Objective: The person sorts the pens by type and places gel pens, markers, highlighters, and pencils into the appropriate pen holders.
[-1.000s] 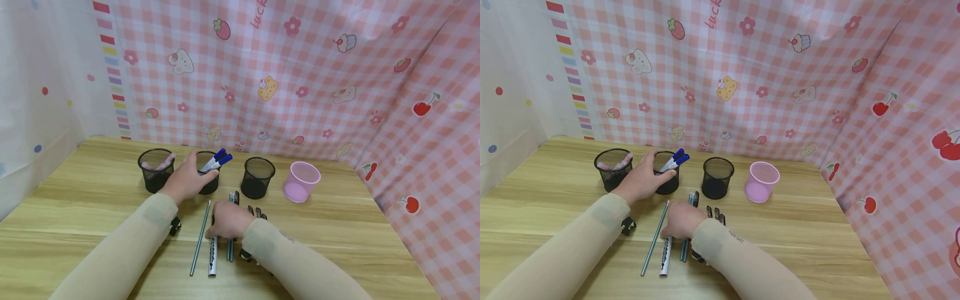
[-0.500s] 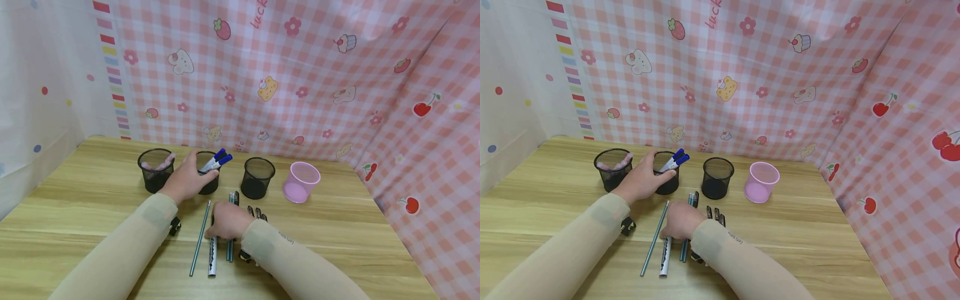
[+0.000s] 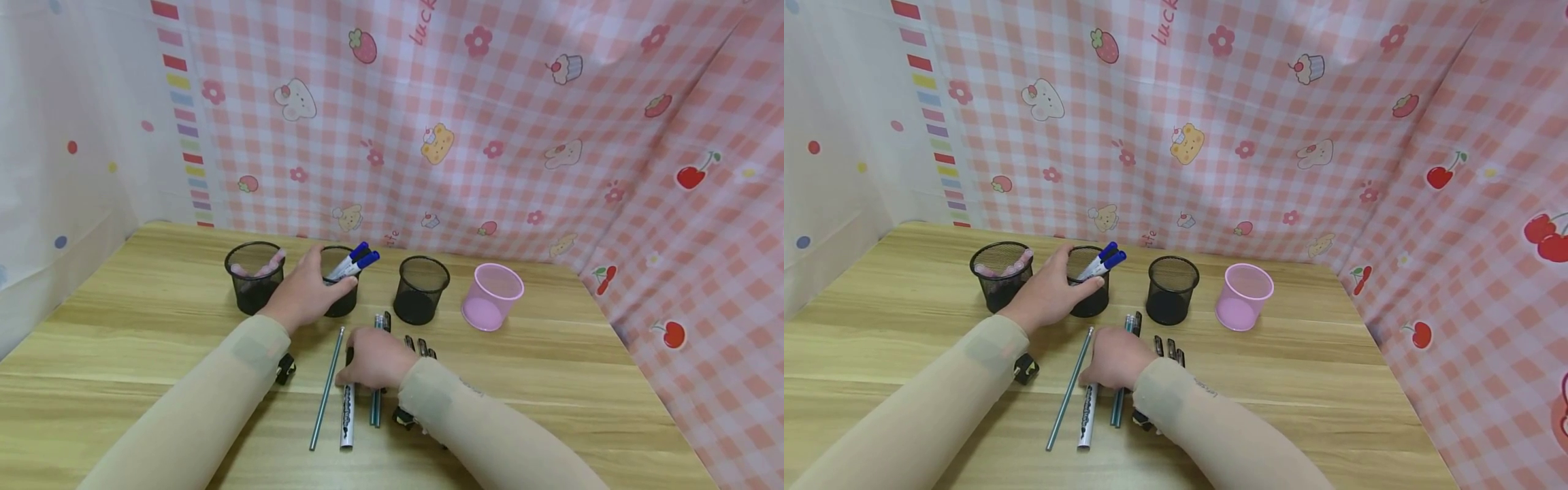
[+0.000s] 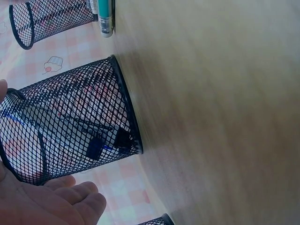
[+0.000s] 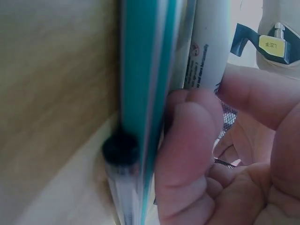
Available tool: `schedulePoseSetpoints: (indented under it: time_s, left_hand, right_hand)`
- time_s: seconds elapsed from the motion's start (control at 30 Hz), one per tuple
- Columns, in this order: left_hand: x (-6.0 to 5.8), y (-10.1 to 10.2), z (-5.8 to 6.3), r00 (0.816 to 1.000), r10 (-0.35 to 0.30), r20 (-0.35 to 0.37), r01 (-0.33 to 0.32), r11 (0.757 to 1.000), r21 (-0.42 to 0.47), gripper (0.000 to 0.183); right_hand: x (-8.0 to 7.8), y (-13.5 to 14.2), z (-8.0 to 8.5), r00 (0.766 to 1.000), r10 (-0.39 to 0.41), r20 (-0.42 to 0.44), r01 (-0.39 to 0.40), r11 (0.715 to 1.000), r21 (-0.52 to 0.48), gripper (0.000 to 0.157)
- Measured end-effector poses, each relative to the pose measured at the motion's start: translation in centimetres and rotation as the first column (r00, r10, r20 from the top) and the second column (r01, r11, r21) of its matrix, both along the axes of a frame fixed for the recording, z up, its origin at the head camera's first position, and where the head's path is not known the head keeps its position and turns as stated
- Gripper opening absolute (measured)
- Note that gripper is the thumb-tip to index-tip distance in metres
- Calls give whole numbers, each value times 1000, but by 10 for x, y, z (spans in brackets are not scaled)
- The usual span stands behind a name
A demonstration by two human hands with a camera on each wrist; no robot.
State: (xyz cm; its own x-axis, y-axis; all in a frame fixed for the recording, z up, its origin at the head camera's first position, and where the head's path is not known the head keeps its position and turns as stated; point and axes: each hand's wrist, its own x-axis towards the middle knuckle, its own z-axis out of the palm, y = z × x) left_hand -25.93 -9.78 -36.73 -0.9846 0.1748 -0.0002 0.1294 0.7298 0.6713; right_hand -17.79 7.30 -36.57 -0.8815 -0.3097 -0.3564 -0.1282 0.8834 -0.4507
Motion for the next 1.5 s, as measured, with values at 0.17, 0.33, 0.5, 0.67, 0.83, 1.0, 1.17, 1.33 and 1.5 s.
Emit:
schedulePoseSetpoints:
  time_s: [0.17,0.33,0.5,0.67,0.83,1.0,1.17,1.33,1.5]
  left_hand:
    - [-1,0,0,1000,1,0,-1,1000,-7,108]
    - [0,0,0,1000,-1,3,1,1000,-9,108]
    - [1,0,0,1000,-6,12,6,1000,-2,109]
    - [1,0,-1,1000,-13,14,12,1000,10,111]
    - [1,1,-1,1000,-11,12,10,1000,18,111]
    - [1,1,-1,1000,-7,17,7,1000,23,111]
    - [0,0,-1,1000,-8,14,8,1000,17,112]
    - [-1,1,-2,1000,-7,7,7,1000,5,110]
    - [1,0,-1,1000,-13,1,13,1000,0,109]
  right_hand:
    - [-4,5,4,998,-38,-54,35,998,-49,61]
    - [-9,13,10,991,-121,-52,107,970,-218,53]
    - [-12,23,16,974,-201,-103,149,915,-375,50]
    - [-15,32,22,944,-296,-145,180,831,-526,48]
    - [-20,35,24,904,-396,-160,183,697,-693,46]
    - [-23,36,25,852,-499,-158,176,558,-811,47]
    - [-28,39,25,795,-588,-152,161,445,-881,45]
    - [-34,42,24,721,-672,-170,135,377,-916,45]
    - [-38,42,26,671,-723,-162,114,317,-942,44]
